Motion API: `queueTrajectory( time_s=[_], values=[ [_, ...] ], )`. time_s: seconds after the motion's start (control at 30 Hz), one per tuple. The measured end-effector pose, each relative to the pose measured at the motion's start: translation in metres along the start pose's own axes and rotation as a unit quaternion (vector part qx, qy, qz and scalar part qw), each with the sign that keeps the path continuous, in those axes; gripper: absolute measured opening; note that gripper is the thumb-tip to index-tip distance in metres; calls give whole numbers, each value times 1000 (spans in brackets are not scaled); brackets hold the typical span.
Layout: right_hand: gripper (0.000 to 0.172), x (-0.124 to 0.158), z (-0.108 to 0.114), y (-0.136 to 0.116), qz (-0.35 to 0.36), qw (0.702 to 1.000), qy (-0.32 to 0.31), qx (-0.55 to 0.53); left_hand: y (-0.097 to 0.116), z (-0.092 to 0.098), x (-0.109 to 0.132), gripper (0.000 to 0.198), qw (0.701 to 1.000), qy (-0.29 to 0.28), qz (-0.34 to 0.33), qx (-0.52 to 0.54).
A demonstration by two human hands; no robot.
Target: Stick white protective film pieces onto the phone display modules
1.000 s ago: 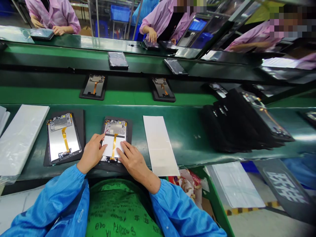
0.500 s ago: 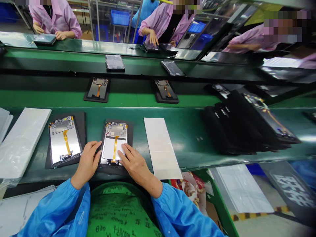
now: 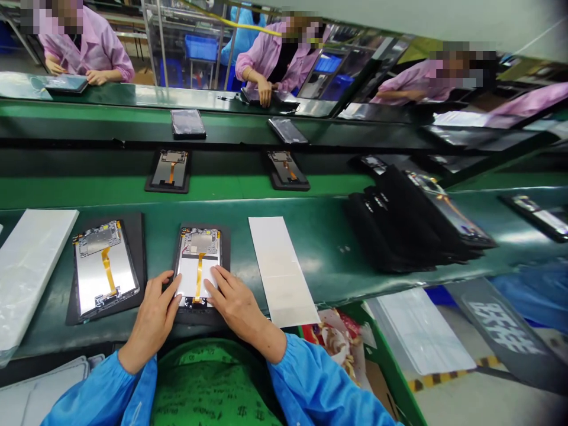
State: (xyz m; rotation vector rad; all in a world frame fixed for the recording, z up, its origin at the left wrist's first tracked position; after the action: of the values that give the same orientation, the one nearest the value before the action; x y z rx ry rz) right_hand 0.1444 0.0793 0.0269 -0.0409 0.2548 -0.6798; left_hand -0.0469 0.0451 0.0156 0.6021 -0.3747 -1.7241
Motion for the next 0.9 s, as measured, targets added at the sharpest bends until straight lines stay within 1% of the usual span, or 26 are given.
queueTrajectory(
  time_s=[0.13,0.23,0.3,0.37,0.4,0.47,0.53,0.57,0.6,0.67,0.73,0.77,0.8,0.83,0.87,0.9],
  values=[
    [36,0,0,-2,-2,1000,-9,3,0,-3,1,43,1000,-1,-12,-29],
    [36,-1,0,-2,-13,1000,-15,-7,2,-2,-1,42,997,-15,-7,-77],
    [36,-1,0,-2,-21,999,-14,-28,3,1,-3,41,992,-22,6,-124],
    [35,2,0,-1,-31,997,-14,-68,5,3,-4,39,989,-17,11,-149],
    [35,5,1,2,-54,994,-14,-91,5,3,-4,40,989,-4,13,-149],
    [39,14,1,12,-146,979,-19,-141,2,-1,-1,48,989,41,31,-135],
    [47,28,-1,23,-250,946,-52,-202,-7,-15,3,57,988,86,66,-109],
    [52,34,-3,26,-286,926,-75,-234,-14,-25,4,59,988,94,84,-88],
    [57,39,-3,27,-304,909,-100,-265,-20,-37,4,61,988,97,102,-58],
    [63,46,2,30,-315,888,-131,-308,-32,-57,3,64,985,92,145,31],
    [64,46,15,38,-311,885,-123,-323,-40,-66,-3,66,962,90,212,145],
    [64,43,22,47,-300,890,-109,-325,-40,-68,-9,68,942,87,246,209],
    [64,37,30,58,-279,899,-90,-326,-36,-67,-20,70,918,84,273,274],
    [65,28,38,73,-254,908,-69,-326,-30,-65,-36,72,892,81,290,337],
    [65,17,46,95,-237,914,-47,-326,-21,-62,-59,75,867,79,293,396],
    [64,6,54,123,-238,917,-27,-320,-10,-59,-87,77,846,83,282,445]
  ],
)
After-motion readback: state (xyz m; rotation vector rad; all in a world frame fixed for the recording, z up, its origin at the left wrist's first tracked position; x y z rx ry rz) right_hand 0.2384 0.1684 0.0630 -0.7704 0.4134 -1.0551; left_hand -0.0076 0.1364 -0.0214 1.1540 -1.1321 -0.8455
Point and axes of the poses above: each hand's wrist, its own x-axis away from the middle knuckle, its own z-axis out of the back of the hand, y = z × x, the point moved 6 cm from there along -x, towards the middle knuckle, and after that the axes turned 5 degrees about -y, right-handed, at the moved point
